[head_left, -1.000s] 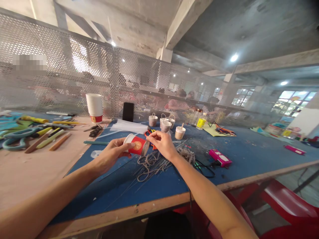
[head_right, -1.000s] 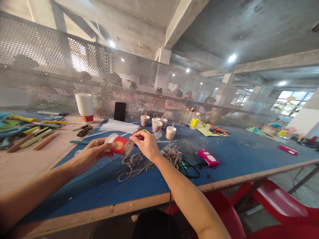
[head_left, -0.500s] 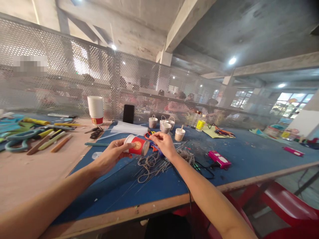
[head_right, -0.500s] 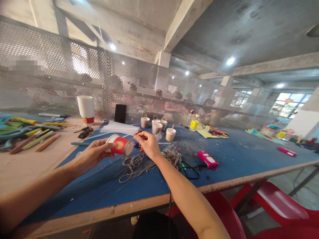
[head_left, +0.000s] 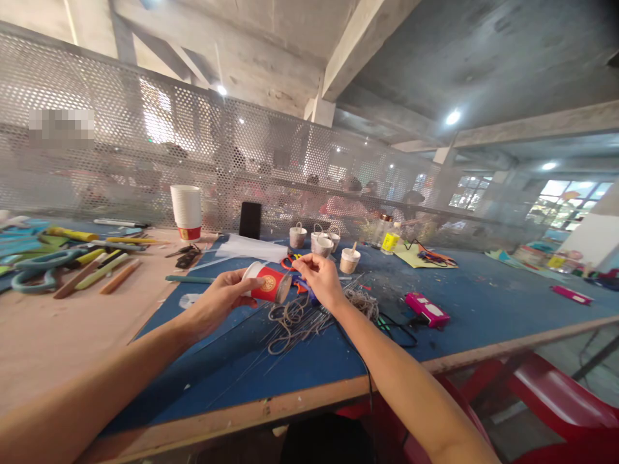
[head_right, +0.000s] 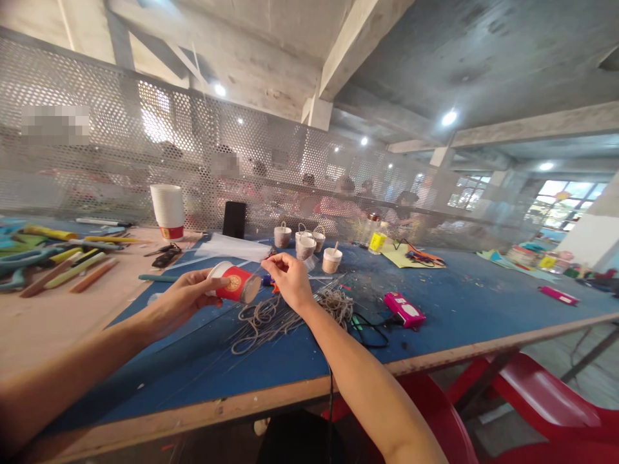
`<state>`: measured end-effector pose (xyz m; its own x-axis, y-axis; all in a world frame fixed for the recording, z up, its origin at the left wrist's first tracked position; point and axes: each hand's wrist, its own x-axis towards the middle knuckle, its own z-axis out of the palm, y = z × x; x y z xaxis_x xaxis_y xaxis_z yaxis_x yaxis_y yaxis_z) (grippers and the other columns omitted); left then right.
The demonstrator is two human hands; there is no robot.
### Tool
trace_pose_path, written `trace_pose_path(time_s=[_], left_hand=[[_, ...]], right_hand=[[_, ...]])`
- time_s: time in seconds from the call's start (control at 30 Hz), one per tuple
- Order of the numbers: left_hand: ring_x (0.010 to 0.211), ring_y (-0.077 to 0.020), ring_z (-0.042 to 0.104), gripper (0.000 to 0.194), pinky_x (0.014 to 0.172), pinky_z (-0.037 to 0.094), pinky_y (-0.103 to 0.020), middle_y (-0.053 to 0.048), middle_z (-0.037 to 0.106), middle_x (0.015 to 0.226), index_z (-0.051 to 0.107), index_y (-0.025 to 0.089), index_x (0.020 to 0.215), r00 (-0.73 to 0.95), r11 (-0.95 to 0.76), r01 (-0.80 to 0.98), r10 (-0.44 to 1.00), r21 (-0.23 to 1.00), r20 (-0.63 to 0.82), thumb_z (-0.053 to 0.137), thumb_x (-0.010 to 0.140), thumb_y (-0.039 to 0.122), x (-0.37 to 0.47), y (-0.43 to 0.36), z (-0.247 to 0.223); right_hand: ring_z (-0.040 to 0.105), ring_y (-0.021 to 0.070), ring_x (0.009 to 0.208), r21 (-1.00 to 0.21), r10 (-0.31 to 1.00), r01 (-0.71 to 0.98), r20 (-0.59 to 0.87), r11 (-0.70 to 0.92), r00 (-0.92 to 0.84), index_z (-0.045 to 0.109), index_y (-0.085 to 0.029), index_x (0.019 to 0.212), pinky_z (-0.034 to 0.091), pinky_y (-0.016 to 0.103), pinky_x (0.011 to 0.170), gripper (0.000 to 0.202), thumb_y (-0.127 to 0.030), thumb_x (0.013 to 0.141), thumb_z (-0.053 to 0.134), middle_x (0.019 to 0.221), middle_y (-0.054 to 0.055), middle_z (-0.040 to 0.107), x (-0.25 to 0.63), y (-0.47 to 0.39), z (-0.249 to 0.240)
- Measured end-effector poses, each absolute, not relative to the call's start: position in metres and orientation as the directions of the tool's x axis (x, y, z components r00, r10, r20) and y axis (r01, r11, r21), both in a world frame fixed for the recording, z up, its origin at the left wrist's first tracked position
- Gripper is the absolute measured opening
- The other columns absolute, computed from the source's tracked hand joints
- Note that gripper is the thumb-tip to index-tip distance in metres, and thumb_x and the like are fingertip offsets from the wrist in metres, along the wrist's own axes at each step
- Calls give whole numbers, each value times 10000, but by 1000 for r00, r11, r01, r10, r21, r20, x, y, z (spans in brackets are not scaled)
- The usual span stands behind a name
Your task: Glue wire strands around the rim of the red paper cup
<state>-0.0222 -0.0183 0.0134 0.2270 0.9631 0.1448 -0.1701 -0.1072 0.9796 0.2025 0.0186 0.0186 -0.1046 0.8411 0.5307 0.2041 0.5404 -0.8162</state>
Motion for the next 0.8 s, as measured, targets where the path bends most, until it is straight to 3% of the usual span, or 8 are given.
trace_pose_path(time_s=[0.4, 0.63, 0.8], left_hand=[[643, -140, 610, 239, 579, 507, -217, -46, 748, 774, 784, 165, 793, 234, -90, -164, 964, 982, 128, 861, 735, 383, -23, -18, 13], [619, -127, 607, 213, 562, 508, -210, -31, 741, 746, 777, 163, 787, 244, -40, -198, 966, 979, 89, 872, 725, 343, -22, -22, 16], [622, -144, 632, 186, 557, 527, -228, -39, 751, 739, 777, 156, 786, 217, -28, -258, 972, 966, 86, 877, 715, 295, -21, -21, 18]], right_hand=[[523, 131, 571, -826, 856, 224, 498, 517, -141, 707, -191, 837, 429, 239, 541, 270, -459, 860, 699, 636, -23, 605, 202, 19, 16], [556, 132, 620, -803, 837, 238, 528, 547, -144, 714, -183, 834, 453, 236, 582, 269, -450, 867, 700, 690, -8, 643, 199, 19, 14], [601, 151, 593, -829, 864, 250, 461, 500, -200, 724, -195, 900, 498, 260, 584, 261, -441, 919, 640, 693, 2, 673, 202, 21, 11]])
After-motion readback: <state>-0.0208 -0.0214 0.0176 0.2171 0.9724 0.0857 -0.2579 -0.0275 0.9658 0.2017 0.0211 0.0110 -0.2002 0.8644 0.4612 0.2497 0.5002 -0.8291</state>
